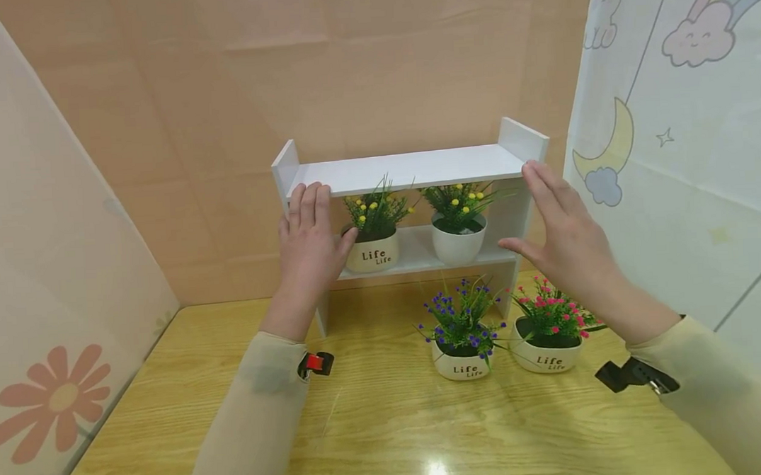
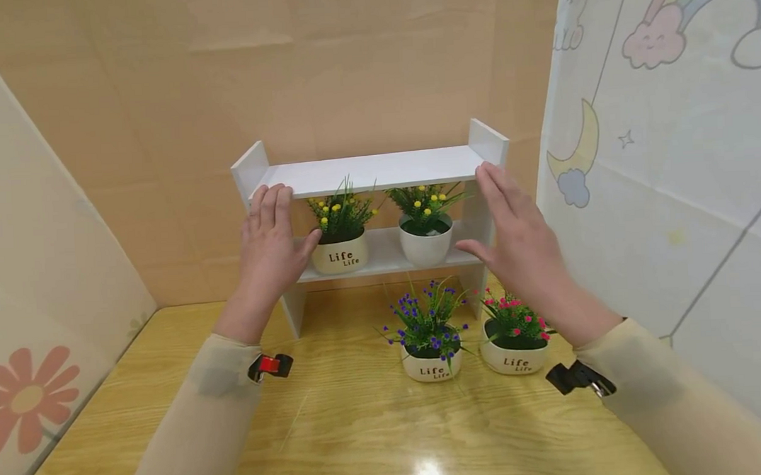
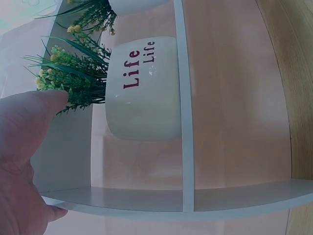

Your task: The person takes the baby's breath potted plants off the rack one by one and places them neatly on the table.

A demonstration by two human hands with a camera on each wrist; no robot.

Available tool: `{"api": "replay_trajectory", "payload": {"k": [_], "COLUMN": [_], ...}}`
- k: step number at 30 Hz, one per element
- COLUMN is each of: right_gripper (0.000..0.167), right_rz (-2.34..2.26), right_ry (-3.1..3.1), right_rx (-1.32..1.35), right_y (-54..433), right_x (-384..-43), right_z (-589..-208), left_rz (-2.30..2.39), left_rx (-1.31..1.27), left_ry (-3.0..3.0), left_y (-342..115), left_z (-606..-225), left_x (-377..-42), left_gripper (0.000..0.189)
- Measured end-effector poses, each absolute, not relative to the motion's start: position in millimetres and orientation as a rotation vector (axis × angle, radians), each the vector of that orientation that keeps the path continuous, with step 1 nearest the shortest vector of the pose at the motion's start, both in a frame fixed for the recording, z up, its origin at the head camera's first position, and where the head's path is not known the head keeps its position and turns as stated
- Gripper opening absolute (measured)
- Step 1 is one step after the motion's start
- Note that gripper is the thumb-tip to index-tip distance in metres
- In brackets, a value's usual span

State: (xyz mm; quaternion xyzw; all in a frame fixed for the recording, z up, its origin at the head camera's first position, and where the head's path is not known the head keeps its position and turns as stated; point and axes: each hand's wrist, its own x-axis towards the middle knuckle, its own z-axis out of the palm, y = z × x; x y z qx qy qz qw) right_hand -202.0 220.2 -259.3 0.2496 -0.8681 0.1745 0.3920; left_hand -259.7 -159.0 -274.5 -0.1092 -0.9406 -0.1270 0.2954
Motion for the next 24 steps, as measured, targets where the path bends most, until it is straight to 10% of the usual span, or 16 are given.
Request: {"api": "replay_trajectory", "payload": {"k": [24], "right_gripper": [0.108], "right_rz": [0.35], "right_ry": [-2.227], "right_rx": [0.732], "right_y": [238.8], "right_x": [-258.2], "right_z": [-249.4], "left_rz": [-0.342], "left_rx": [-0.298], "left_ry": [-2.478], "left_y": [-158.8], "left_z": [-278.6], "left_x": [-262.8], "left_gripper": [0.088]}}
